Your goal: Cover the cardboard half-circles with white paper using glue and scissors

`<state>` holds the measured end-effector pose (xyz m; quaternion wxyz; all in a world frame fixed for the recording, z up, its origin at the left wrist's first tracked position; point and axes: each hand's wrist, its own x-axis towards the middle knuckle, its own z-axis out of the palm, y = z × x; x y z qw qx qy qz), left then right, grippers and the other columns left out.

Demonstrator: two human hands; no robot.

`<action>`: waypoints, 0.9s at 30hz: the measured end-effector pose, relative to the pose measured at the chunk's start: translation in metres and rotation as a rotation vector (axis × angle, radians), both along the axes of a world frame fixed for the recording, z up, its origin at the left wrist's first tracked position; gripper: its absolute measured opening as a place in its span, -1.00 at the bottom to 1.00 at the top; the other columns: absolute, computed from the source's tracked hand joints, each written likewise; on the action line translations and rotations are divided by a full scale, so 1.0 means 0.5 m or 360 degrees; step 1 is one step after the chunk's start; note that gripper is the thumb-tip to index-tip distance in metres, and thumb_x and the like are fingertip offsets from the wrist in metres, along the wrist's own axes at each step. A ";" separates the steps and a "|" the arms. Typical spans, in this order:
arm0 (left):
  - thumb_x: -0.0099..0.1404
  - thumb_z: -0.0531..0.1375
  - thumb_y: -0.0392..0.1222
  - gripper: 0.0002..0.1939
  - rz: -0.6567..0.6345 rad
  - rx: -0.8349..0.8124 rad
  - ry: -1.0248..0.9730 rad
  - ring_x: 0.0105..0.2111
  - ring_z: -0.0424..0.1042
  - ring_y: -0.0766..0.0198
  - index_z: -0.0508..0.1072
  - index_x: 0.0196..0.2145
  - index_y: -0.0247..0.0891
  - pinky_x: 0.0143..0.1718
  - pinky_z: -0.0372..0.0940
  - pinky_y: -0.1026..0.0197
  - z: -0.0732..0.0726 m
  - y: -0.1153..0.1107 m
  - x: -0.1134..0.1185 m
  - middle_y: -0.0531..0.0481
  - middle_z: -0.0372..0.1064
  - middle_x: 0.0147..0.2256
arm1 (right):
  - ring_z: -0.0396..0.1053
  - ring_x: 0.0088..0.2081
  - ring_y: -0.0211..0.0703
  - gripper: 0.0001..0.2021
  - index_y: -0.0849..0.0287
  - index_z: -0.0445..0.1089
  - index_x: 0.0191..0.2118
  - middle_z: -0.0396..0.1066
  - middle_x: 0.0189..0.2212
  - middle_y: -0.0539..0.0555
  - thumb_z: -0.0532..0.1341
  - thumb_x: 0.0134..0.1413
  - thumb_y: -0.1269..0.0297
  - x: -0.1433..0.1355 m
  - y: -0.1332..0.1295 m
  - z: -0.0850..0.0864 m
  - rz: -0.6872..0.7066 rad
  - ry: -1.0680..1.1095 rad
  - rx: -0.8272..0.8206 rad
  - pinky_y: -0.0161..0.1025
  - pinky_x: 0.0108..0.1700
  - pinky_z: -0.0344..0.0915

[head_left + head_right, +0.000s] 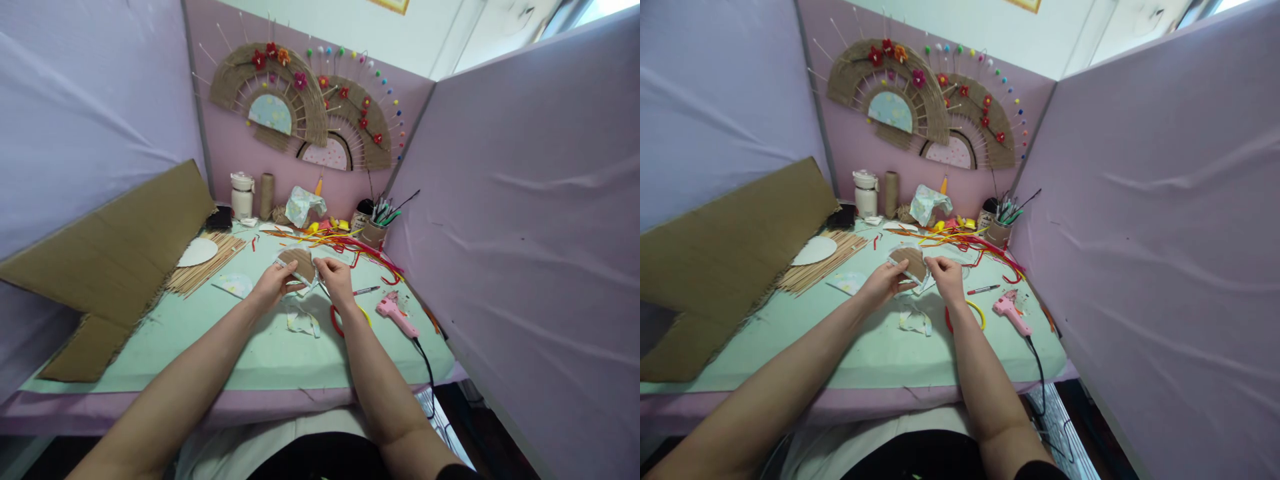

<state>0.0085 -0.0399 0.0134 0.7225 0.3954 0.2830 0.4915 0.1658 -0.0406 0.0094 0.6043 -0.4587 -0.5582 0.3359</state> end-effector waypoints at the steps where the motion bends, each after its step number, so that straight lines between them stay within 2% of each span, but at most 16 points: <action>1: 0.22 0.19 -0.25 -0.80 0.0019 -0.0001 0.0009 -0.37 0.49 0.24 0.46 -0.18 -0.33 -0.41 0.45 0.22 -0.001 0.001 0.000 -0.12 0.50 -0.30 | 0.14 -0.51 -0.29 -0.67 0.17 0.35 -0.61 0.22 -0.64 -0.06 0.25 -0.08 0.02 0.000 -0.002 0.001 -0.0084 -0.0138 0.0121 -0.30 -0.41 0.10; 3: 0.22 0.18 -0.25 -0.80 0.0042 0.0002 0.0025 -0.38 0.49 0.25 0.46 -0.17 -0.33 -0.41 0.44 0.23 -0.002 0.002 0.001 -0.11 0.50 -0.30 | 0.17 -0.47 -0.27 -0.69 0.17 0.38 -0.60 0.25 -0.60 -0.04 0.26 -0.08 0.03 0.000 -0.003 0.000 -0.0161 -0.0264 0.0258 -0.30 -0.36 0.12; 5: 0.23 0.18 -0.23 -0.80 0.0026 0.0001 0.0041 -0.35 0.49 0.23 0.46 -0.19 -0.34 -0.37 0.44 0.21 -0.003 0.002 0.002 -0.14 0.50 -0.29 | 0.15 -0.51 -0.28 -0.63 0.18 0.37 -0.60 0.23 -0.64 -0.04 0.23 -0.06 -0.05 0.001 0.002 -0.002 -0.0106 -0.0106 0.0132 -0.30 -0.42 0.11; 8: 0.22 0.19 -0.19 -0.76 -0.0107 0.0018 0.0086 -0.29 0.49 0.18 0.45 -0.17 -0.35 -0.30 0.43 0.15 -0.002 0.001 0.002 -0.17 0.50 -0.24 | 0.10 -0.62 -0.32 -0.50 0.18 0.33 -0.58 0.17 -0.71 -0.07 0.14 -0.08 -0.23 0.003 0.012 -0.006 0.0185 0.0417 -0.0324 -0.32 -0.55 0.04; 10: 0.21 0.21 -0.17 -0.72 -0.0210 0.0038 0.0141 -0.28 0.49 0.18 0.45 -0.15 -0.36 -0.28 0.42 0.14 -0.002 -0.001 0.001 -0.19 0.50 -0.23 | 0.07 -0.66 -0.35 -0.51 0.18 0.30 -0.58 0.16 -0.73 -0.10 0.21 -0.18 -0.24 0.004 0.014 -0.006 0.0401 0.0632 -0.0541 -0.34 -0.59 0.00; 12: 0.19 0.23 -0.15 -0.71 -0.0262 0.0050 0.0199 -0.29 0.49 0.19 0.46 -0.16 -0.36 -0.28 0.42 0.15 -0.003 -0.002 -0.001 -0.19 0.50 -0.23 | 0.05 -0.66 -0.38 -0.54 0.18 0.28 -0.57 0.16 -0.73 -0.12 0.31 -0.26 -0.17 0.005 0.012 -0.005 0.0564 0.0676 -0.0624 -0.36 -0.59 -0.02; 14: 0.18 0.24 -0.13 -0.70 -0.0274 0.0063 0.0238 -0.29 0.48 0.19 0.47 -0.17 -0.36 -0.28 0.42 0.16 -0.004 -0.002 -0.003 -0.19 0.49 -0.22 | 0.04 -0.66 -0.40 -0.56 0.18 0.28 -0.57 0.17 -0.72 -0.13 0.34 -0.28 -0.12 0.006 0.009 -0.005 0.0625 0.0666 -0.0629 -0.37 -0.59 -0.03; 18: 0.17 0.25 -0.11 -0.69 -0.0251 0.0095 0.0285 -0.29 0.48 0.20 0.48 -0.17 -0.35 -0.29 0.42 0.16 -0.003 -0.001 -0.006 -0.18 0.49 -0.22 | 0.05 -0.64 -0.37 -0.59 0.17 0.28 -0.58 0.16 -0.71 -0.12 0.31 -0.22 -0.09 0.010 0.009 -0.009 0.0508 0.0499 -0.0476 -0.35 -0.56 0.02; 21: 0.15 0.26 -0.10 -0.68 -0.0180 0.0096 0.0336 -0.32 0.47 0.20 0.48 -0.19 -0.35 -0.34 0.43 0.17 -0.003 0.000 -0.006 -0.18 0.49 -0.25 | 0.09 -0.59 -0.32 -0.61 0.18 0.29 -0.61 0.16 -0.69 -0.09 0.23 -0.08 -0.07 0.015 0.007 -0.008 0.0281 0.0071 -0.0177 -0.32 -0.50 0.06; 24: 0.12 0.27 -0.07 -0.66 -0.0121 0.0106 0.0373 -0.33 0.47 0.19 0.49 -0.19 -0.34 -0.38 0.43 0.20 -0.006 0.001 -0.007 -0.16 0.49 -0.26 | 0.16 -0.50 -0.28 -0.66 0.18 0.36 -0.59 0.25 -0.61 -0.03 0.20 -0.01 0.02 0.017 0.000 -0.002 0.0024 -0.0415 0.0214 -0.30 -0.40 0.10; 26: 0.12 0.28 -0.06 -0.64 -0.0110 0.0118 0.0373 -0.30 0.47 0.18 0.49 -0.17 -0.33 -0.37 0.42 0.20 -0.007 0.002 -0.007 -0.15 0.50 -0.25 | 0.18 -0.47 -0.26 -0.67 0.17 0.38 -0.57 0.27 -0.58 0.00 0.20 -0.01 0.02 0.016 -0.002 0.000 -0.0047 -0.0519 0.0325 -0.30 -0.37 0.11; 27: 0.12 0.28 -0.05 -0.63 -0.0117 0.0122 0.0368 -0.29 0.47 0.18 0.48 -0.16 -0.32 -0.36 0.42 0.20 -0.007 0.002 -0.007 -0.15 0.50 -0.25 | 0.17 -0.49 -0.26 -0.64 0.17 0.38 -0.58 0.26 -0.59 -0.01 0.19 0.00 -0.01 0.014 -0.001 0.000 -0.0038 -0.0467 0.0293 -0.29 -0.39 0.10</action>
